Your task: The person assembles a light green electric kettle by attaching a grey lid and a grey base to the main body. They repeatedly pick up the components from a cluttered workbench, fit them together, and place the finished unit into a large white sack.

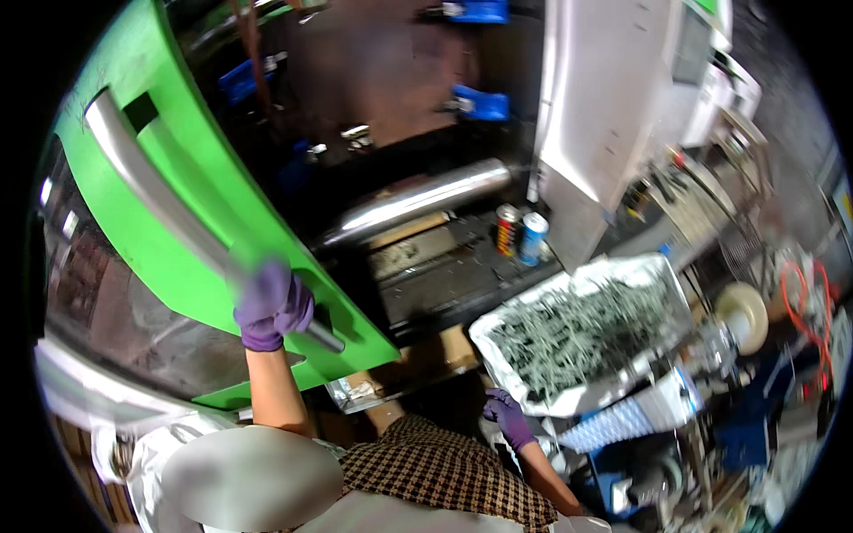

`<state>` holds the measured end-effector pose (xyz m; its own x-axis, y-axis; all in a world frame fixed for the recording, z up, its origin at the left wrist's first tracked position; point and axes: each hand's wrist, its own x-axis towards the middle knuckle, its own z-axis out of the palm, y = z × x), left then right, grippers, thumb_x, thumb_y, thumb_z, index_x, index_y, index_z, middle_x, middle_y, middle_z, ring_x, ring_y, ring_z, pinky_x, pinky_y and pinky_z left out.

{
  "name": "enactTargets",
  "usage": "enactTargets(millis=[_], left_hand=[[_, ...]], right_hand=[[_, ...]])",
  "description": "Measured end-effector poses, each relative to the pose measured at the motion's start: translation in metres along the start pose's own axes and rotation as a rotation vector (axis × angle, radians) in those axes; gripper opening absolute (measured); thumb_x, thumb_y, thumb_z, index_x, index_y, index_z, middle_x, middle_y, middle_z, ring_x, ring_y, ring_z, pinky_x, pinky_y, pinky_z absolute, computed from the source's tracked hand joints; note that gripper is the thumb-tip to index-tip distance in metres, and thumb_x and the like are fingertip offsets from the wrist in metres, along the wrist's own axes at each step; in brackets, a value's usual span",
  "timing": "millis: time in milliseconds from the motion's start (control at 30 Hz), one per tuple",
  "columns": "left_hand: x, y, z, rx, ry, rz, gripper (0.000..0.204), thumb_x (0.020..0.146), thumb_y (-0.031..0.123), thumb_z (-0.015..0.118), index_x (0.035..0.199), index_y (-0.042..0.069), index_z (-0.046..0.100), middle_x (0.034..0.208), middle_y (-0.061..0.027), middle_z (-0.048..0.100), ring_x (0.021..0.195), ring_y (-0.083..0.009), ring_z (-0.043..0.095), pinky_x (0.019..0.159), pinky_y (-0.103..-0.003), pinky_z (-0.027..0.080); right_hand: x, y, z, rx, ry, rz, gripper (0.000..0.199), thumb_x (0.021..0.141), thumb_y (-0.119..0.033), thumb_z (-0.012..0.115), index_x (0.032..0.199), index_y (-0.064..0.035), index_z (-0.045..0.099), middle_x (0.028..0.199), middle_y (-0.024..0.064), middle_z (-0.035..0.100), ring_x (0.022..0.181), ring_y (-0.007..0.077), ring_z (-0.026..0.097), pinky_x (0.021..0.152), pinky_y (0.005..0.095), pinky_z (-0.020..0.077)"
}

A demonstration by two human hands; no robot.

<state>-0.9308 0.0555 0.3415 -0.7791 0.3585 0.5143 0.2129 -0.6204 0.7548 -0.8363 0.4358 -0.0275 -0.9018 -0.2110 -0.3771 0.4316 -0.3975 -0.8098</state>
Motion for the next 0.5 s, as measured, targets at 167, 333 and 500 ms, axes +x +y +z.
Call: enactTargets(millis=[167,333,500], left_hand=[[-0.025,0.047,-0.046,-0.106,-0.388,0.387,0.036,0.089,0.043,0.063,0.091,0.010,0.048,0.055,-0.0066,0.059,0.039,-0.0173,0.053,0.043,-0.031,0.047],[-0.078,0.097,-0.081,-0.043,-0.442,0.442,0.028,0.098,0.034,0.057,0.092,0.008,0.065,0.072,-0.0149,0.068,0.055,-0.0231,0.067,0.054,-0.037,0.058],[-0.084,0.118,-0.118,-0.019,-0.391,0.423,0.028,0.098,0.032,0.057,0.092,0.005,0.066,0.072,-0.0151,0.067,0.056,-0.0240,0.065,0.056,-0.039,0.058]], right_hand=[[0.110,-0.067,0.091,-0.166,-0.314,-0.048,0.031,0.095,-0.006,0.054,0.126,0.0006,0.057,0.089,0.0039,0.062,0.079,0.0115,0.057,0.076,0.0244,0.0483],[0.222,-0.154,0.213,-0.640,-0.375,-0.450,0.031,0.097,-0.009,0.055,0.126,-0.0018,0.061,0.123,0.0095,0.064,0.117,0.0189,0.058,0.103,0.0311,0.0437],[0.331,-0.299,0.371,-0.673,-0.527,-0.626,0.029,0.096,-0.022,0.060,0.119,-0.0045,0.065,0.121,0.0120,0.066,0.114,0.0212,0.060,0.101,0.0362,0.0459]])
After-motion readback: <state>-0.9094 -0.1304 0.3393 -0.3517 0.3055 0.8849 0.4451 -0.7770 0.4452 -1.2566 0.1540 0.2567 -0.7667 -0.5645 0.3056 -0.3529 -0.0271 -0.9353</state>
